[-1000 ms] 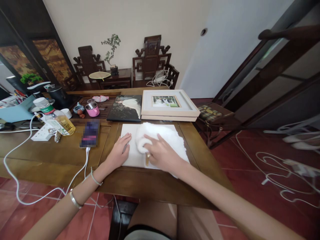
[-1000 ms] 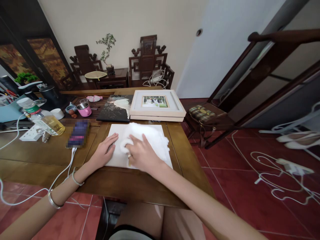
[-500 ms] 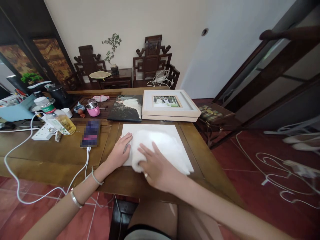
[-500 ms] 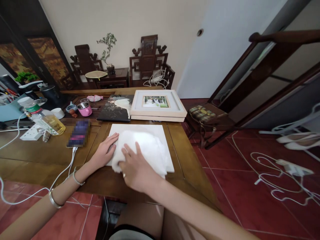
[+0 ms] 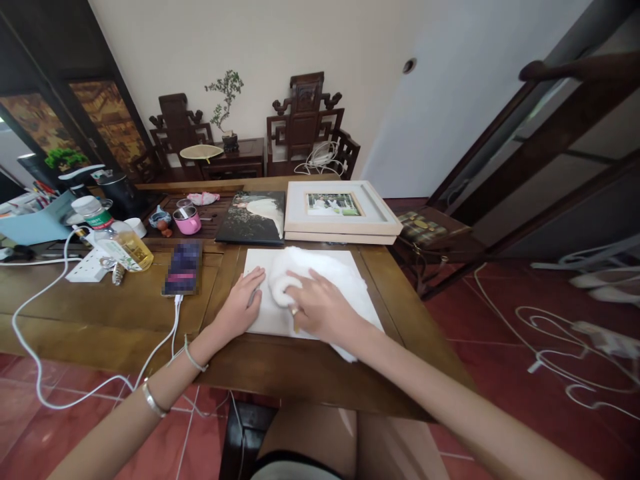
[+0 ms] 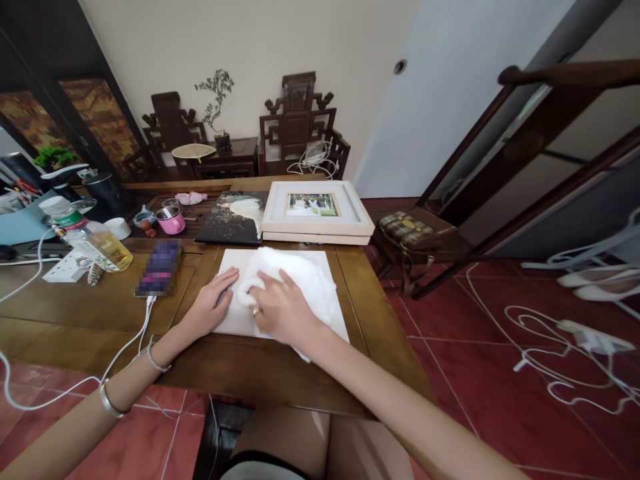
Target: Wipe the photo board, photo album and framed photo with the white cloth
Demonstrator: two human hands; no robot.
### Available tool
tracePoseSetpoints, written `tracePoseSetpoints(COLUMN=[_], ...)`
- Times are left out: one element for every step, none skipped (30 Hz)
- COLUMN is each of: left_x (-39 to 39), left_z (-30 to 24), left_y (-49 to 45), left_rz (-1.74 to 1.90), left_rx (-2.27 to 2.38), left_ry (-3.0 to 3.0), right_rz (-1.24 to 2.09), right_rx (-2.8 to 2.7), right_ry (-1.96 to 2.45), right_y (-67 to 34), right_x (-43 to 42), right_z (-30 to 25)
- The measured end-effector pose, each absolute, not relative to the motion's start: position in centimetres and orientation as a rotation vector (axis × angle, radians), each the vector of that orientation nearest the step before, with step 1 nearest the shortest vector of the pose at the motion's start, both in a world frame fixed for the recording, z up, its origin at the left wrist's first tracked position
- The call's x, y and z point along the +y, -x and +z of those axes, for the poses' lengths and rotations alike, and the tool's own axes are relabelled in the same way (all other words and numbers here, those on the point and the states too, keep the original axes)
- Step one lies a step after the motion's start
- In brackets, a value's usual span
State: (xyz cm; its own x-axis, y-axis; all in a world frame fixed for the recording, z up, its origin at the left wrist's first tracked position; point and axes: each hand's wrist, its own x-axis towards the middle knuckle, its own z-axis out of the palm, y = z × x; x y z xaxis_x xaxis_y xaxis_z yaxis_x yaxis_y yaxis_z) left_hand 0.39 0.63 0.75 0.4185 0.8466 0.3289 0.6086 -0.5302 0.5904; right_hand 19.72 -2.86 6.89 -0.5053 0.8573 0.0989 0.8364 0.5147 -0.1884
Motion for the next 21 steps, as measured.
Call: tracePoseSetpoints(left_x=[0.7,0.7,0.7,0.8,0.8,0.8,0.8,0.7,0.7,0.6,0.6,0.5,0.4,0.4,0.3,0.2,0.2,0.2,0.1,0.1,0.2], left_z=[0.8,1.0,1.1,1.4,1.6,1.9,2.1,2.3,2.5,2.6,2.6,2.6,2.6,2.5,2.5,2.4,2.3,2.3,2.2,2.1,2.0], left_y=[-0.4,-0.3,-0.3,-0.3,-0.2,-0.2,-0.1,-0.1,-0.1,-0.1,-0.1,-0.2,-0.2,-0.3,-0.3,-0.4,-0.5,-0.5,-0.6,-0.7,-0.7], left_rz=[0.870,0.882,0.895,0.914,0.939,0.971,1.009,1.051,1.090,1.125,1.151,1.170,1.179,1.176,1.159,1.130,1.096,1.062,1.031,1.009,0.993], left_rx=[1.248,1.249,1.244,1.236,1.224,1.212,1.203,1.198,1.198,1.205,1.217,1.233,1.251,1.268,1.283,1.294,1.303,1.309,1.314,1.316,1.315], left_ry=[-2.275,-2.244,-2.204,-2.155,-2.096,-2.033,-1.969,-1.911,-1.866,-1.837,-1.825,-1.825,-1.837,-1.858,-1.888,-1.925,-1.968,-2.012,-2.054,-2.091,-2.124], right_rz=[0.148,0.130,0.117,0.107,0.097,0.088,0.082,0.083,0.095,0.117,0.152,0.200,0.259,0.322,0.388,0.457,0.525,0.584,0.625,0.639,0.623], right_rx=[-2.564,-2.550,-2.536,-2.523,-2.516,-2.520,-2.538,-2.572,-2.619,-2.673,-2.726,-2.773,-2.812,-2.841,-2.855,-2.853,-2.834,-2.797,-2.749,-2.697,-2.653], right_ry=[1.495,1.522,1.539,1.551,1.560,1.553,1.519,1.457,1.373,1.276,1.175,1.085,1.011,0.950,0.905,0.875,0.857,0.859,0.882,0.928,0.988], right_y=[-19.4,-19.0,-18.5,-18.0,-17.4,-16.8,-16.2,-15.7,-15.4,-15.1,-15.0,-15.1,-15.4,-15.8,-16.4,-17.1,-17.9,-18.7,-19.5,-20.3,-20.9], right_x=[-1.8,-1.0,-0.4,-0.1,-0.1,-0.4,-1.0,-1.7,-2.6,-3.6,-4.6,-5.6,-6.5,-7.2,-7.8,-8.3,-8.6,-8.7,-8.6,-8.4,-7.9], right_z=[6.9,6.8,6.6,6.4,6.2,5.9,5.7,5.6,5.6,5.6,5.8,6.0,6.4,6.7,7.1,7.5,7.9,8.2,8.5,8.6,8.7])
